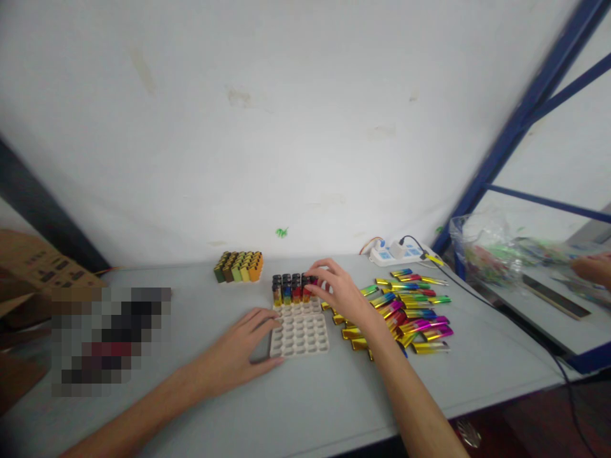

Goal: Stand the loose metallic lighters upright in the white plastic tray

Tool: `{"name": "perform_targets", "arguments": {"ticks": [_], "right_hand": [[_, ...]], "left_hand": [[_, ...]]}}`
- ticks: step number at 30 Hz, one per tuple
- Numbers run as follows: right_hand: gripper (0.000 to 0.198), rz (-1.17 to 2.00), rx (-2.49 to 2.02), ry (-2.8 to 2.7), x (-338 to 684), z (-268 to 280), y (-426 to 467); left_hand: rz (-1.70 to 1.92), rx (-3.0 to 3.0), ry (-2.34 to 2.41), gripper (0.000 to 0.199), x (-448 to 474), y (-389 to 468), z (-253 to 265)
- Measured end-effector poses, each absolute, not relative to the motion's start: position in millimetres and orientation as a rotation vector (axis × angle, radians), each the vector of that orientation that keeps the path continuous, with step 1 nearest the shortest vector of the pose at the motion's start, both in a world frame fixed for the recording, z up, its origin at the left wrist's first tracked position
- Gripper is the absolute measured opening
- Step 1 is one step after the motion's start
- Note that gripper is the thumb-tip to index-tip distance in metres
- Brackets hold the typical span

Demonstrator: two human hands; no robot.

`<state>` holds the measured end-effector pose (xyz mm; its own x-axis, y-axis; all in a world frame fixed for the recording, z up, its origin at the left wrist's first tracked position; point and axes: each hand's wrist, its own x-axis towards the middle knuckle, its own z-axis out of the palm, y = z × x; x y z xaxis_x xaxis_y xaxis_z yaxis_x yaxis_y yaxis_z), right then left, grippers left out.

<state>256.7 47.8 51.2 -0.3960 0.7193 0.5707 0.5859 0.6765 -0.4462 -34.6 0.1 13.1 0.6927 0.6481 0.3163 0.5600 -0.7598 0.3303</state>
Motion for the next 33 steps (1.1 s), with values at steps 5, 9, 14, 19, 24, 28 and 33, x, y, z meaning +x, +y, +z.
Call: {"name": "perform_targets", "arguments": {"ticks": [5, 9, 14, 19, 24, 28, 33], "right_hand": [[0.02, 0.185, -1.254, -1.988, 294.9, 57.0, 54.4], [0.023, 0.399, -1.427, -2.086, 325.2, 47.6, 58.8], [0.024, 0.471, -1.497, -2.274, 329.0, 32.0, 63.8], [0.019, 0.456, -1.524, -2.264, 326.9, 25.7, 68.1], [0.021, 0.565, -1.45, -2.153, 324.6, 36.0, 63.5], [0.028, 0.62, -1.332, -2.117, 313.1, 53.2, 55.8], [0.028, 0.627, -1.236, -2.119, 298.3, 57.6, 53.5]], "left_hand": [[0.63, 2.698, 0.951, 0.047, -36.1, 0.6, 13.0], [0.642, 2.701, 0.951, 0.046, -36.4, 1.3, 13.2], [0.637, 2.703, 0.946, 0.045, -35.7, 2.6, 14.0], [0.632, 2.71, 0.943, 0.043, -36.1, 2.8, 14.1], [0.618, 2.71, 0.937, 0.045, -35.5, 2.5, 15.4], [0.645, 2.714, 0.929, 0.045, -34.8, 2.7, 14.7], [0.671, 2.714, 0.93, 0.044, -35.4, 3.2, 12.3]]}}
